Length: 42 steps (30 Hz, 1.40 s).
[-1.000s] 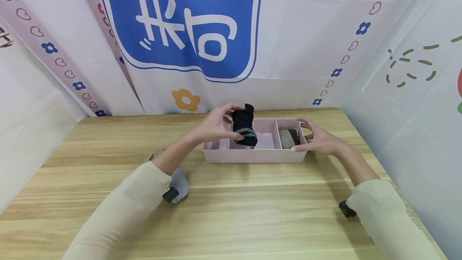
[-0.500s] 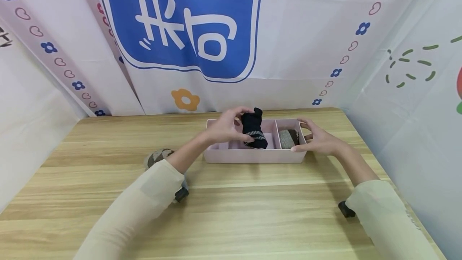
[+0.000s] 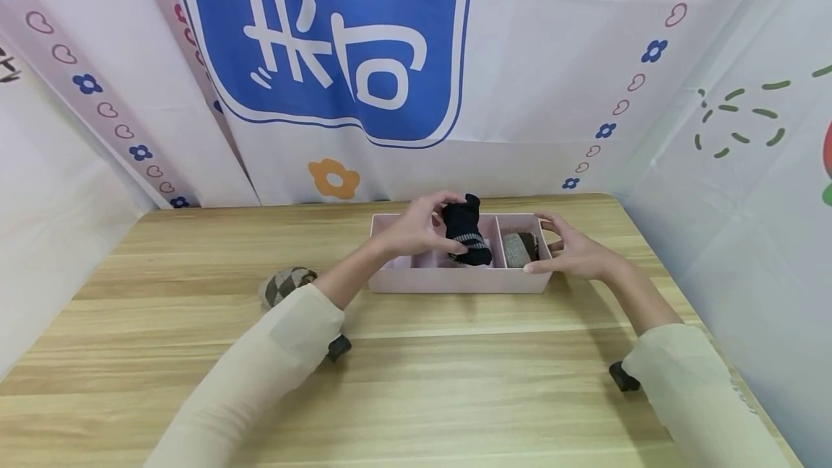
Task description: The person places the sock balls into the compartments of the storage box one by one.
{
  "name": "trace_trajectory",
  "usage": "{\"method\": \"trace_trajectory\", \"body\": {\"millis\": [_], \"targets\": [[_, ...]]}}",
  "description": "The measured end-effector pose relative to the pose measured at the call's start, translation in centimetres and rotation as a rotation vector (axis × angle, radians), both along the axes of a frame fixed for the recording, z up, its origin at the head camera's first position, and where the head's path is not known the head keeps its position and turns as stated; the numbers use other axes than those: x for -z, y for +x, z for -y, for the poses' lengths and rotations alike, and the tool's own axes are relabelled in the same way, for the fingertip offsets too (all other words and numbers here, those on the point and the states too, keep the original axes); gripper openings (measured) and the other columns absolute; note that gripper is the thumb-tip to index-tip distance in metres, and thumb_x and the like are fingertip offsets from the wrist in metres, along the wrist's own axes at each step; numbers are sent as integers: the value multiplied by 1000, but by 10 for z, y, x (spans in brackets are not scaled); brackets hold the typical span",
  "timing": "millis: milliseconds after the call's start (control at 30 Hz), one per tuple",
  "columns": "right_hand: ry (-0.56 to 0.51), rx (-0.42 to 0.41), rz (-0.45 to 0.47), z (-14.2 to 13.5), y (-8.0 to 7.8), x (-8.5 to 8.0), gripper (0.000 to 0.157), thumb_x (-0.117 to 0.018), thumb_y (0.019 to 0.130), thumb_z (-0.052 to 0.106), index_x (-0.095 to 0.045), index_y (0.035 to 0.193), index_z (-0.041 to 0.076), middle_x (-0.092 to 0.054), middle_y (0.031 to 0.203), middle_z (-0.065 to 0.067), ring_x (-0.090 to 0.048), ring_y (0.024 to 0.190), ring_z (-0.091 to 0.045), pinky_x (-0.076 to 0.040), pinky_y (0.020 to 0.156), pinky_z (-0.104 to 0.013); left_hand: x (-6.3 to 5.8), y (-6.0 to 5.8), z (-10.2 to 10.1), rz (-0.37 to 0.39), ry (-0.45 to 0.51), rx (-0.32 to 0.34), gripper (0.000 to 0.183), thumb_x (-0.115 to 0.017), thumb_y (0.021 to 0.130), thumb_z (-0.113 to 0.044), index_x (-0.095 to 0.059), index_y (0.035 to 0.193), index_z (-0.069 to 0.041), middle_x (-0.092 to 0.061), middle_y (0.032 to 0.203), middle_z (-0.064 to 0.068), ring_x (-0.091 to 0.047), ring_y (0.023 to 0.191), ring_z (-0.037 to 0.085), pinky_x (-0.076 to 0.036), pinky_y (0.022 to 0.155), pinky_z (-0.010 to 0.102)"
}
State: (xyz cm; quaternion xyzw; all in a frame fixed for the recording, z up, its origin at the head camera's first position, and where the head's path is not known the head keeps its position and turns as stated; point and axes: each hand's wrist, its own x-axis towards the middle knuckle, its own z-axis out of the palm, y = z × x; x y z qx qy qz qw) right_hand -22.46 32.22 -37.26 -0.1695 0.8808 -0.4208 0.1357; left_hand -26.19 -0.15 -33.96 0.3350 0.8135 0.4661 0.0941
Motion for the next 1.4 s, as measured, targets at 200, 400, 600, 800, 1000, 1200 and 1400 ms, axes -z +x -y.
{"method": "trace_trajectory", "body": {"millis": [200,400,600,800,1000,1200,1400], "targets": [[4,-3,0,0,0,0,101,-78,90,16,-10,163,4,-20,162,-37,-51,128,-56,-46,102,-60,2,-3,-7,-5,-34,-21,75,-89,77,-10,-53,142,-2,-62,128,16,-63,101,30,-52,84,26],[8,-1,3,0,0,0,101,-78,90,16,-10,164,5,-20,162,-36,-50,129,-57,-46,103,-60,7,-8,-15,-27,-73,-30,74,-90,76,-14,-56,140,-2,-62,133,14,-60,110,22,-52,98,32],[4,-1,3,0,0,-1,101,-78,90,16,-10,163,5,-20,163,-36,-49,130,-57,-45,103,-61,11,-11,-24,-96,-137,-23,73,-92,75,-20,-59,138,-3,-63,131,13,-58,111,21,-47,95,24],[13,2,5,1,0,0,101,-78,90,17,-9,164,5,-19,163,-36,-48,131,-58,-44,104,-63,15,-13,-29,-105,-194,-25,71,-90,77,-22,-60,137,0,-61,132,13,-57,114,21,-46,95,23],[11,3,6,1,0,0,101,-78,90,16,-10,164,5,-19,163,-36,-48,131,-57,-45,104,-62,16,-14,-31,-134,-272,6,70,-88,80,-26,-60,137,2,-59,136,14,-58,115,22,-48,93,24],[16,9,10,1,1,-1,102,-78,90,17,-9,164,6,-18,163,-36,-46,132,-58,-42,105,-65,21,-15,-34,-187,-338,26,68,-88,81,-25,-60,137,1,-63,135,13,-59,117,22,-46,102,26],[20,12,10,1,1,0,102,-78,90,18,-9,164,6,-19,163,-36,-47,132,-58,-43,105,-65,24,-14,-36,-194,-355,34,62,-89,82,-20,-62,133,1,-66,129,12,-60,119,21,-45,108,28]]}}
